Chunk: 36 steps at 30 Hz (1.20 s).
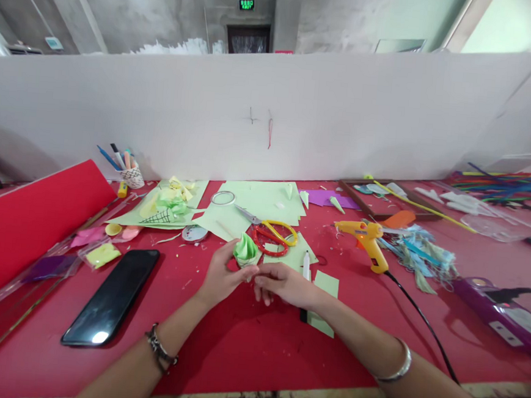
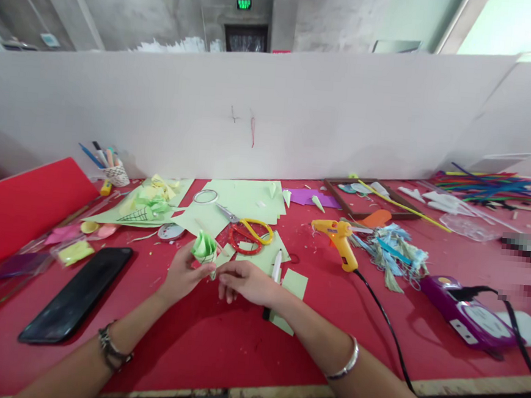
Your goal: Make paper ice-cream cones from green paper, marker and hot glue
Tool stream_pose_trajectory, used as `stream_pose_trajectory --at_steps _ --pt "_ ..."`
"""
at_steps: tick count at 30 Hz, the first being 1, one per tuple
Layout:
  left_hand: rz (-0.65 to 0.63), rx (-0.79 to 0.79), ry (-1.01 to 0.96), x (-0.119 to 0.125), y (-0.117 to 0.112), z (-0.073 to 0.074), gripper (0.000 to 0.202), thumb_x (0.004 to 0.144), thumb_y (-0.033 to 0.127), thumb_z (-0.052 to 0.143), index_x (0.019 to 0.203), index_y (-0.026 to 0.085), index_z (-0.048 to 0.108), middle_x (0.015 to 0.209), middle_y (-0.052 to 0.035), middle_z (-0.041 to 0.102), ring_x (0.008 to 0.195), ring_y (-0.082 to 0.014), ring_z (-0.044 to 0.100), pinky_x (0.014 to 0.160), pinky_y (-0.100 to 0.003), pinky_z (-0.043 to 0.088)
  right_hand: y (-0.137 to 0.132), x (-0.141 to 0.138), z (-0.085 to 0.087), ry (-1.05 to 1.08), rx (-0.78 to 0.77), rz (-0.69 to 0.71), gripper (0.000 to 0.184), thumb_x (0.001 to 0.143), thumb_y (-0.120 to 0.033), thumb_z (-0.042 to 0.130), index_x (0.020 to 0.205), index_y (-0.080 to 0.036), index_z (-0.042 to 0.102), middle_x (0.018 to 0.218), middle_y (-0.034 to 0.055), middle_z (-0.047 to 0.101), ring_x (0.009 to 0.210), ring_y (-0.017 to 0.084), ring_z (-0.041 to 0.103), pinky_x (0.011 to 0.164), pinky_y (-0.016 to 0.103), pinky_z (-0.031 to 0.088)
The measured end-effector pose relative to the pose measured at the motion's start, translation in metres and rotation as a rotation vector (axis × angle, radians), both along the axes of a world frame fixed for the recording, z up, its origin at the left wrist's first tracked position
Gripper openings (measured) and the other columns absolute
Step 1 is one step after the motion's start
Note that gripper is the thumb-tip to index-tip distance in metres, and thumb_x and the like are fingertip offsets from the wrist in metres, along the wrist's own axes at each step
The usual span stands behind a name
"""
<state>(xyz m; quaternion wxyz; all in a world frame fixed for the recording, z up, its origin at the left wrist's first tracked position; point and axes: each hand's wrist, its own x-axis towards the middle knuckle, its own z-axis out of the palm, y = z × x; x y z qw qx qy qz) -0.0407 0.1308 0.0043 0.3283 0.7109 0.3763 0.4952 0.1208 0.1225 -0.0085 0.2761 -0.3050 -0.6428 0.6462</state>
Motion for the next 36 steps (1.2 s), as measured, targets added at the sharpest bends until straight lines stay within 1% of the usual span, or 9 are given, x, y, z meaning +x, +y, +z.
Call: stream_pose_trajectory --at_steps 2,5,12,16,20,22,28,31,36 --pt "0.003 0.153 0.103 -0.001 -0.003 0.004 0.020 0.066 0.031 0.065 0.070 0.015 0.054 0.071 -0.0005 0.053 0.067 -0.0124 0.049 0.062 -0.023 0.040 0.000 -0.001 -0.001 0.017 0.024 0.022 0.023 0.076 -0.037 0.053 0.081 -0.015 0.049 0.061 -0.0027 0.056 0.047 0.006 0.050 0.050 0.021 0.041" --pt "-0.027 0.258 0.147 0.000 -0.006 0.009 0.017 0.067 0.027 0.065 0.073 0.015 0.054 0.073 -0.0008 0.052 0.068 -0.0121 0.050 0.062 -0.023 0.041 0.001 -0.001 -0.002 0.024 0.069 0.022 0.022 0.074 -0.036 0.055 0.079 -0.016 0.048 0.062 -0.0029 0.054 0.049 0.006 0.050 0.052 0.022 0.042" --pt "-0.090 0.297 0.168 0.001 -0.011 0.011 0.023 0.068 0.027 0.065 0.088 0.018 0.058 0.083 -0.0027 0.052 0.076 -0.0135 0.052 0.067 -0.024 0.043 0.004 -0.001 -0.006 0.025 0.158 -0.069 0.017 0.075 -0.033 0.054 0.072 -0.016 0.051 0.061 -0.0030 0.050 0.051 0.008 0.048 0.054 0.023 0.041" --pt "-0.110 0.283 0.176 0.001 -0.012 0.010 0.026 0.068 0.026 0.064 0.093 0.020 0.058 0.085 -0.0031 0.050 0.079 -0.0145 0.052 0.069 -0.026 0.044 0.005 0.000 -0.006 0.011 0.204 -0.129 0.015 0.075 -0.031 0.053 0.076 -0.016 0.054 0.062 -0.0026 0.049 0.054 0.008 0.046 0.056 0.023 0.039" --pt "-0.089 0.267 0.140 -0.001 -0.011 0.009 0.040 0.063 0.029 0.068 0.099 0.021 0.054 0.088 -0.0040 0.052 0.083 -0.0171 0.052 0.073 -0.029 0.044 0.004 0.001 0.000 -0.061 0.264 -0.171 0.017 0.077 -0.030 0.051 0.073 -0.015 0.055 0.062 -0.0016 0.050 0.057 0.009 0.045 0.056 0.023 0.038" --pt "-0.073 0.220 0.088 -0.004 -0.008 0.008 0.042 0.063 0.031 0.068 0.101 0.020 0.052 0.091 -0.0047 0.054 0.084 -0.0178 0.052 0.073 -0.029 0.044 0.003 0.002 0.003 -0.116 0.282 -0.167 0.019 0.079 -0.030 0.048 0.070 -0.015 0.054 0.059 -0.0020 0.048 0.054 0.008 0.045 0.053 0.022 0.036" --pt "-0.023 0.019 -0.126 -0.008 0.006 0.005 0.034 0.067 0.030 0.064 0.096 0.016 0.052 0.089 -0.0061 0.058 0.077 -0.0152 0.056 0.068 -0.025 0.045 0.002 0.002 0.009 -0.151 0.277 -0.158 0.022 0.080 -0.030 0.046 0.067 -0.015 0.052 0.055 -0.0027 0.048 0.050 0.007 0.045 0.051 0.020 0.036" --pt "0.017 -0.014 -0.199 -0.010 0.012 0.009 0.041 0.069 0.029 0.062 0.105 0.018 0.047 0.084 -0.0030 0.058 0.074 -0.0129 0.055 0.067 -0.024 0.044 0.001 0.001 0.011 -0.173 0.240 -0.158 0.023 0.080 -0.029 0.045 0.064 -0.015 0.052 0.055 -0.0026 0.048 0.050 0.007 0.045 0.050 0.019 0.037" --pt "0.055 -0.038 -0.296 -0.012 0.036 0.028 0.052 0.072 0.033 0.059 0.118 0.022 0.038 0.069 0.0035 0.053 0.060 -0.0079 0.048 0.058 -0.021 0.041 0.003 0.002 0.006 -0.239 0.284 -0.148 0.019 0.080 -0.023 0.042 0.079 -0.014 0.059 0.059 -0.0016 0.051 0.050 0.007 0.047 0.047 0.018 0.037"
